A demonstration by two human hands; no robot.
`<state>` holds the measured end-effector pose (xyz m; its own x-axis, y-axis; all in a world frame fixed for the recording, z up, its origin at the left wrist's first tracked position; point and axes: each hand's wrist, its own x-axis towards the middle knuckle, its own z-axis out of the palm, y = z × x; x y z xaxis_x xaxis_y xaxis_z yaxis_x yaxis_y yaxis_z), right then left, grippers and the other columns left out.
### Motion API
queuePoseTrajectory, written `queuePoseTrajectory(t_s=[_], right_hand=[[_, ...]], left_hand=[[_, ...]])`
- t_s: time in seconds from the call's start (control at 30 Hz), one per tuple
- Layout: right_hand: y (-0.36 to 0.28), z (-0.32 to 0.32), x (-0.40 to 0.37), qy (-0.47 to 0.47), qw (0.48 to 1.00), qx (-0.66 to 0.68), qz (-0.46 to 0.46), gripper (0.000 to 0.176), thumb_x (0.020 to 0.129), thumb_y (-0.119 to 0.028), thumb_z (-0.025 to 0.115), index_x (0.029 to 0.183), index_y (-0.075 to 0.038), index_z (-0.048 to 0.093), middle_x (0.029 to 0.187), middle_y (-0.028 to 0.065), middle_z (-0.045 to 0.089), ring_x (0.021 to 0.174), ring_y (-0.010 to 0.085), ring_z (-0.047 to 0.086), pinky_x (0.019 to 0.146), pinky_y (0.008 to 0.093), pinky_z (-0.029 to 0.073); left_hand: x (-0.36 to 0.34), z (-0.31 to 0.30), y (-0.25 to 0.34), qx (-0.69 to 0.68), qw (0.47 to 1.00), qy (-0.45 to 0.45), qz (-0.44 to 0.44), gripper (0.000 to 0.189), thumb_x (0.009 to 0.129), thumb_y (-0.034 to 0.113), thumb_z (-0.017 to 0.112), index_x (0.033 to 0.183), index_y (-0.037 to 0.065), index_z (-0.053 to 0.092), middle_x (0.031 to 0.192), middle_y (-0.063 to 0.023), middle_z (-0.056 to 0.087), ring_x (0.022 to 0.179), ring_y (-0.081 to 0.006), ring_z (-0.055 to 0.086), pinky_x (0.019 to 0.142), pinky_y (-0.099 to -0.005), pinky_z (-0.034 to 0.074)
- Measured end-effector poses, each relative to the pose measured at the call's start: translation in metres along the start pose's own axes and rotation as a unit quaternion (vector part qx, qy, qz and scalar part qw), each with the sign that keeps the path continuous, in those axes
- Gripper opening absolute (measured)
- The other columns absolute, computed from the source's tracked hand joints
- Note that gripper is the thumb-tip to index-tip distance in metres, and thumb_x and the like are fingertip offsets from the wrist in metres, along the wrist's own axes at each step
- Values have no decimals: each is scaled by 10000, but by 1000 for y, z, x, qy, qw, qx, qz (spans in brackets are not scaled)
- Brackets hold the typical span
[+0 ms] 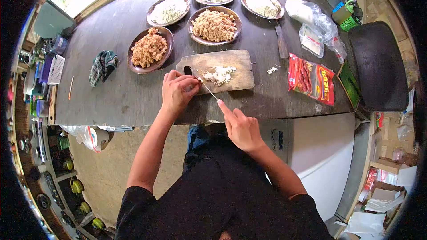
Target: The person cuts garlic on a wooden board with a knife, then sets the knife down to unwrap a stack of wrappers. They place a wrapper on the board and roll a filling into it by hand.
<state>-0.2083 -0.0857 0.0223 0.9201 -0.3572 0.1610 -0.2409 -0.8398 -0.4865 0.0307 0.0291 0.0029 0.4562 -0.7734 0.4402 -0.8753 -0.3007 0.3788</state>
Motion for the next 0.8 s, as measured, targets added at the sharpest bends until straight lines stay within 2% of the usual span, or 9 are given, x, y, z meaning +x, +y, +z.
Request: queuePoseTrajectory(t_s=[0.07, 0.13, 0.3, 0.4, 0.6, 0.8], right_hand=[[0, 0, 4, -14, 1000, -18, 4, 581, 966, -126, 627, 1528, -209, 510, 747, 106, 565, 572, 330, 638, 518, 455, 530], [0, 6, 9, -11, 1000, -19, 1, 584, 964, -125, 627, 1529, -211, 507, 751, 109, 569, 568, 337, 636, 524, 459, 534], [2, 9, 19, 2, 1000, -15, 0, 590, 958, -123, 627, 1529, -211, 505, 759, 115, 580, 569, 354, 637, 536, 471, 540], [6, 7, 17, -12, 1000, -16, -3, 617, 966, -146, 619, 1558, -215, 457, 798, 128, 610, 589, 353, 671, 536, 482, 558], [4, 3, 2, 13, 1000, 21, -2, 587, 966, -120, 618, 1533, -213, 503, 738, 104, 558, 577, 328, 636, 528, 452, 531], [0, 6, 6, -1, 1000, -28, -7, 589, 967, -129, 621, 1536, -220, 501, 739, 96, 553, 541, 320, 625, 502, 454, 520]], left_hand=[[0, 1, -1, -4, 1000, 2, 1, 127, 757, 244, 831, 857, 169, 807, 955, 71, 775, 873, -189, 577, 844, -349, 440], [1, 0, 0, -8, 1000, -4, -10, 184, 701, 159, 865, 878, 162, 814, 979, 52, 788, 875, -202, 606, 857, -354, 468], [1, 0, 0, -18, 1000, 3, -13, 181, 708, 155, 862, 883, 167, 814, 957, 56, 789, 850, -196, 598, 843, -343, 462], [2, -1, 3, -18, 1000, 0, -20, 175, 713, 159, 861, 881, 171, 814, 950, 61, 788, 840, -190, 594, 837, -340, 457], [0, 0, 0, -16, 999, -6, -29, 151, 718, 181, 861, 856, 166, 801, 943, 63, 785, 841, -191, 596, 838, -342, 455], [1, 2, -2, -17, 999, -7, -31, 148, 715, 175, 856, 847, 149, 794, 939, 49, 786, 840, -194, 597, 835, -345, 459]])
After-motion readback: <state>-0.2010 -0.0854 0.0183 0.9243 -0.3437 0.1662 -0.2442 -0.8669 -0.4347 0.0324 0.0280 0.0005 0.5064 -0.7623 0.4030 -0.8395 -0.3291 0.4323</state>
